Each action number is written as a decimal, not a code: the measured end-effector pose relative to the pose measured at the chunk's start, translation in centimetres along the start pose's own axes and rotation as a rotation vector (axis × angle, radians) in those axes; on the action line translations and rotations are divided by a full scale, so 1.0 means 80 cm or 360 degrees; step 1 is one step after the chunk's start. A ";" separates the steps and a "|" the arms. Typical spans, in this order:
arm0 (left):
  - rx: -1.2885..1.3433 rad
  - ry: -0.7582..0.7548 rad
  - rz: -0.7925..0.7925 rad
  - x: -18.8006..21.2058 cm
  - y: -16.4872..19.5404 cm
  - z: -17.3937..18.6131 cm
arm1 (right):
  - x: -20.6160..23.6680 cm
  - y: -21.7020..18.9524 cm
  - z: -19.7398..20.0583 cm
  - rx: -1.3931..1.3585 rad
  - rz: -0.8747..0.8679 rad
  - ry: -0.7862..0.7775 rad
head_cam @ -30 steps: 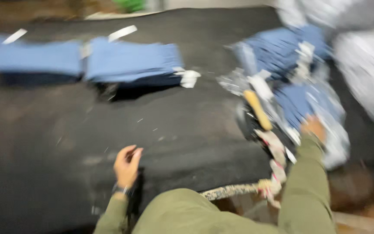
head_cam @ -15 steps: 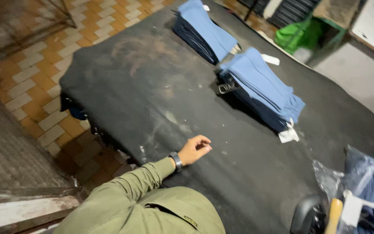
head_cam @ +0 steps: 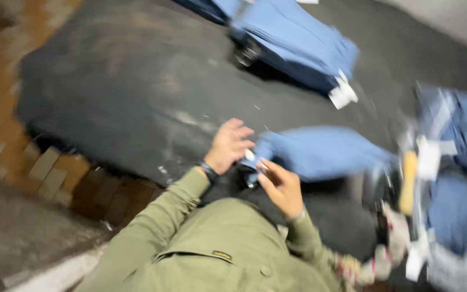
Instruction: The person irons multiple pairs of blue trousers on a black ironing board. They repeatedly pick up each pair, smooth it out, press it with a steam iron, fold it, and place it on a growing stack. The process is repeated for several items in a consistent sequence.
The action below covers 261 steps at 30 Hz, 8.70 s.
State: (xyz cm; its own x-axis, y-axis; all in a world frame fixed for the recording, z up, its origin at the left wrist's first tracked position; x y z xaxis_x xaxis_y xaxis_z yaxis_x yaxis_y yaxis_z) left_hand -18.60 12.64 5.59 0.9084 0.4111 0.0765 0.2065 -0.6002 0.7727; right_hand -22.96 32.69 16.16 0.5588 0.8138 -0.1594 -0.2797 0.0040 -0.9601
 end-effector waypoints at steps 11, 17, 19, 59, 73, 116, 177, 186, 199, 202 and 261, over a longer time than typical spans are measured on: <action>-0.0404 0.0497 0.0284 0.022 -0.073 0.085 | 0.044 0.002 0.009 0.0947 -0.0081 -0.0001; -0.1560 -0.0025 -0.0325 0.034 -0.044 0.011 | 0.047 0.024 0.009 0.1027 -0.0019 0.0154; -0.1359 0.0013 -0.0216 0.026 -0.014 -0.001 | 0.044 0.031 0.026 0.1090 -0.0086 0.0267; 0.0448 0.0562 -0.0590 0.049 0.206 0.101 | 0.066 0.097 0.201 0.0527 0.0200 0.1461; -0.1911 0.0559 -0.1171 -0.035 0.177 0.089 | 0.026 0.050 0.222 0.1897 0.0153 0.1335; -0.2414 0.0436 -0.0622 -0.012 0.046 0.140 | 0.024 0.145 0.219 0.0795 -0.0059 0.1409; -0.2169 0.0991 -0.1853 0.006 0.353 0.083 | -0.087 0.086 0.267 -0.0400 0.0304 0.0925; -0.2620 0.0555 -0.0422 -0.026 0.021 0.113 | 0.062 0.251 0.328 0.0887 -0.0362 0.1188; -0.2779 0.0185 -0.0595 -0.015 0.011 0.091 | -0.009 0.204 0.267 0.1729 -0.0216 0.0859; -0.2818 0.0198 -0.0653 -0.014 0.013 0.089 | -0.026 0.225 0.284 0.2099 -0.0472 0.0587; -0.2660 0.0152 -0.1013 -0.003 0.023 0.069 | -0.146 0.183 0.240 0.2018 -0.0550 -0.0123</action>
State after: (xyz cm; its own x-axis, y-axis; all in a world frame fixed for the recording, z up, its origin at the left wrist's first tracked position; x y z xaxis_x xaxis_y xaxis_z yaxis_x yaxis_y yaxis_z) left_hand -16.45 7.66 3.55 0.8091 0.3495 -0.4724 -0.1239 0.8873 0.4443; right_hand -48.60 34.41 8.38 0.7146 0.6918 0.1033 -0.6897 0.7215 -0.0608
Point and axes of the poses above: each hand's wrist, its own x-axis away from the middle knuckle, its own z-axis out of the back of the hand, y = z × x, the point moved 7 cm from there along -x, towards the middle knuckle, and after that the axes turned 2 degrees about -y, right-handed, at the moved point
